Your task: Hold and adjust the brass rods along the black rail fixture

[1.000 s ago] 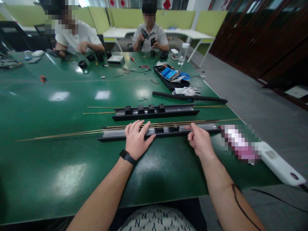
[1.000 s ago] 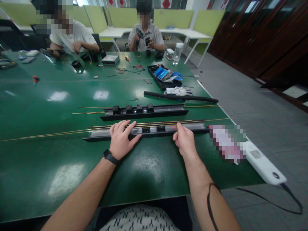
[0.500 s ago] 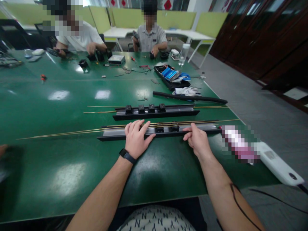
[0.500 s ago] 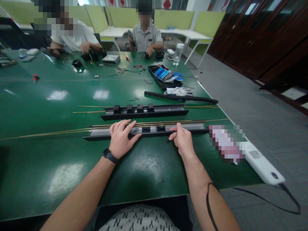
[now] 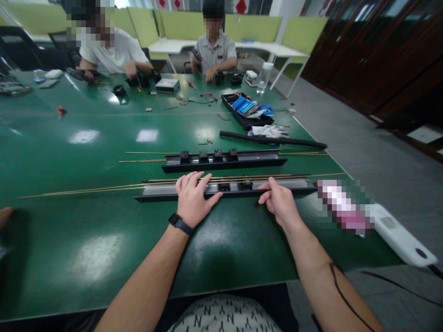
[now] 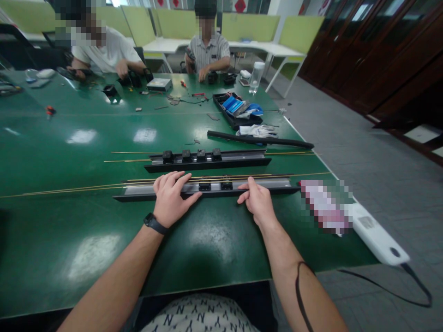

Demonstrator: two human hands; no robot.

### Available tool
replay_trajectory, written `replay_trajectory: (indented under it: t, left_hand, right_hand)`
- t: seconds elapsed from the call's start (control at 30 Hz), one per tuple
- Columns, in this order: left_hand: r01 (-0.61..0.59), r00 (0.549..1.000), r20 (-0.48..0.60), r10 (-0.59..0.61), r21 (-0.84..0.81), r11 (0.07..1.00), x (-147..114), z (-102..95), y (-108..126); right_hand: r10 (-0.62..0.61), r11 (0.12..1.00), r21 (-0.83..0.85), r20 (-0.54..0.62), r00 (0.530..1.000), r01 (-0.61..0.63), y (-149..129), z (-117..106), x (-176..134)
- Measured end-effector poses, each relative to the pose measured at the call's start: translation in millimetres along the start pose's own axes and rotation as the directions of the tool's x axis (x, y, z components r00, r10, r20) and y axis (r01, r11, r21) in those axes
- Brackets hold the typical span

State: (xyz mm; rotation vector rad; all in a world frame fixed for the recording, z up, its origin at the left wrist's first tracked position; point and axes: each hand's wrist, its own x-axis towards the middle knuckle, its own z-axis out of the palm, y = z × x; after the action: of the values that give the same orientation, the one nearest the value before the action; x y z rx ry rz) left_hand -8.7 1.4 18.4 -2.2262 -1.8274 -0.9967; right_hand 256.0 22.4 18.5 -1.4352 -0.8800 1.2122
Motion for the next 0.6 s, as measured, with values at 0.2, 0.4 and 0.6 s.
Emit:
replay_trajectory:
  t: [0.2, 0.4, 0.6]
  left_hand:
    - [0.000, 1.000, -0.001, 0.000, -0.006, 1.000, -0.1, 1.2, -1.4]
    - [-0.001, 1.000, 0.002, 0.001, -0.014, 1.000, -0.6, 1.1, -0.8]
    - [-0.019, 1.000, -0.005, 0.019, -0.002, 1.000, -0.8, 1.7, -0.3]
  right_hand:
    - [0.026, 1.000, 0.013, 0.015, 1.000, -0.026, -3.8, 0.4, -1.4]
    - [0.024, 0.999, 0.045, 0.007, 1.000, -0.024, -8.1, -2.3, -3.3]
    - [0.022, 0.991, 0.131, 0.006, 1.000, -0.023, -8.1, -5.3, -1.7]
